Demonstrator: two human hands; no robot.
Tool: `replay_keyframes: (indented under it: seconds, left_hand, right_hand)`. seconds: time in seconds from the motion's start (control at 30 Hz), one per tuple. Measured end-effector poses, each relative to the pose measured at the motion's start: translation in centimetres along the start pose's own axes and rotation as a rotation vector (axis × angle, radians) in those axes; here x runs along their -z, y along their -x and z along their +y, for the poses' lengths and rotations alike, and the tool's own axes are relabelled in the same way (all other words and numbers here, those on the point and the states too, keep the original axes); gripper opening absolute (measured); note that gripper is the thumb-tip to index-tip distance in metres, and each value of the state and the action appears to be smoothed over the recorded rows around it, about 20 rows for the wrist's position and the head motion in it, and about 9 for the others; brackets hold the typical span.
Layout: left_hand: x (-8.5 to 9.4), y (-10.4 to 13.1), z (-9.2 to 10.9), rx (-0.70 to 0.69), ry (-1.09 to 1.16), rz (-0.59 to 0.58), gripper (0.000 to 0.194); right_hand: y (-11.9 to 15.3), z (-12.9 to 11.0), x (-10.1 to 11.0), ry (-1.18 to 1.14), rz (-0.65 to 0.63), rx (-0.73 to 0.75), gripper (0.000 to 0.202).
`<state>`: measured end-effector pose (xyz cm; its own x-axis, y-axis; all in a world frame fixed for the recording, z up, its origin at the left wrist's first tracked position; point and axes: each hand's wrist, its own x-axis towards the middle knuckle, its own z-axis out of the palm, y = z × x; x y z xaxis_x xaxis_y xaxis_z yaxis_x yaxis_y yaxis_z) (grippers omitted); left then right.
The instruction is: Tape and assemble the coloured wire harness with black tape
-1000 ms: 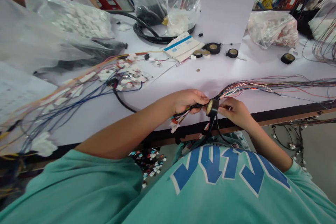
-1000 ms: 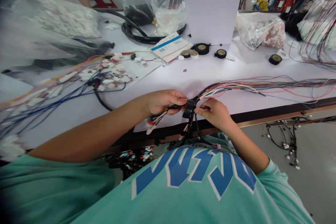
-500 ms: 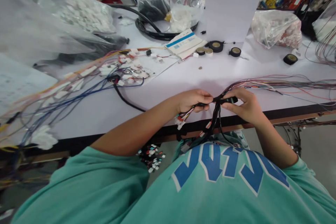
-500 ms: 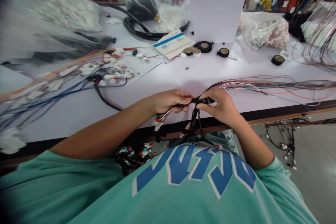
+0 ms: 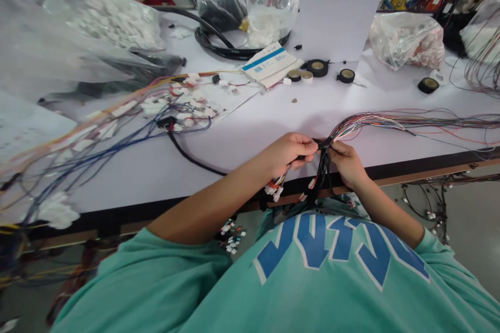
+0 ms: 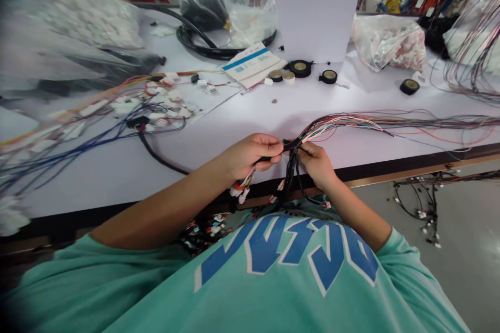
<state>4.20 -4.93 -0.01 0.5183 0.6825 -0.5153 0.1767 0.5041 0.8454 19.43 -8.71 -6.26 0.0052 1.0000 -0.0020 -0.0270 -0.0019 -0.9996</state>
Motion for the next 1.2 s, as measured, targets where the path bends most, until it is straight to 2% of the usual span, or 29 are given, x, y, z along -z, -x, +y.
replay_keyframes:
  seconds: [0.2,0.3,0.37,0.43,0.53,0.57,0.67,0.8,0.97,1.1,1.2]
  left_hand:
    - [-0.6,0.4,0.0,-0.081,-0.116,0.031,0.007]
    - [-0.6,0.3,-0.1,-0.102,-0.172,0.042,0.005]
    - [-0.6,0.3,-0.2,-0.146,-0.272,0.059,0.006]
    - [-0.6,0.4,-0.3,-0.214,-0.452,0.144,0.006]
    - [-0.7,0.5,-0.3,-0.299,-0.801,0.332,0.029]
    - [-0.8,0.4,-0.2,-0.309,-0.914,0.358,0.036]
    - [-0.9,0.1,0.1,-0.29,-1.206,0.314,0.033]
    - [-0.8,-0.3,0.9,-0.287,-1.385,0.284,0.018]
    - [-0.3,0.0,2.3,-0.275,-1.363,0.215,0.012]
    - [0.3,-0.1,3.1,-0.194,-1.265,0.076,0.015]
    - [0.5,-0.3,3.2,-0.12,-1.204,0.017,0.011]
  right_hand:
    - [-1.2,-1.0,-0.1,-0.203,0.029,-0.141,0.017]
    - [-1.5,-1.1,0.3,-0.227,0.106,-0.199,0.024]
    - [-1.5,-1.1,0.3,-0.167,0.173,-0.209,0.02]
    - [-1.4,-1.3,0.3,-0.098,0.195,-0.209,0.016]
    - [-1.2,-1.6,0.0,-0.079,0.169,-0.23,0.014]
    - [-1.1,-1.6,-0.2,-0.094,0.172,-0.236,0.015]
    - [-1.1,-1.7,-0.6,-0.159,0.198,-0.251,0.015]
    - [-1.1,-2.0,-0.5,-0.241,0.169,-0.261,0.015]
    - [-0.4,-3.0,-0.3,-0.3,0.025,-0.365,0.024]
    - [0.4,-2.8,-1.3,-0.177,0.093,-0.288,0.035]
    - [0.6,-2.4,-2.1,-0.12,0.119,-0.26,0.034]
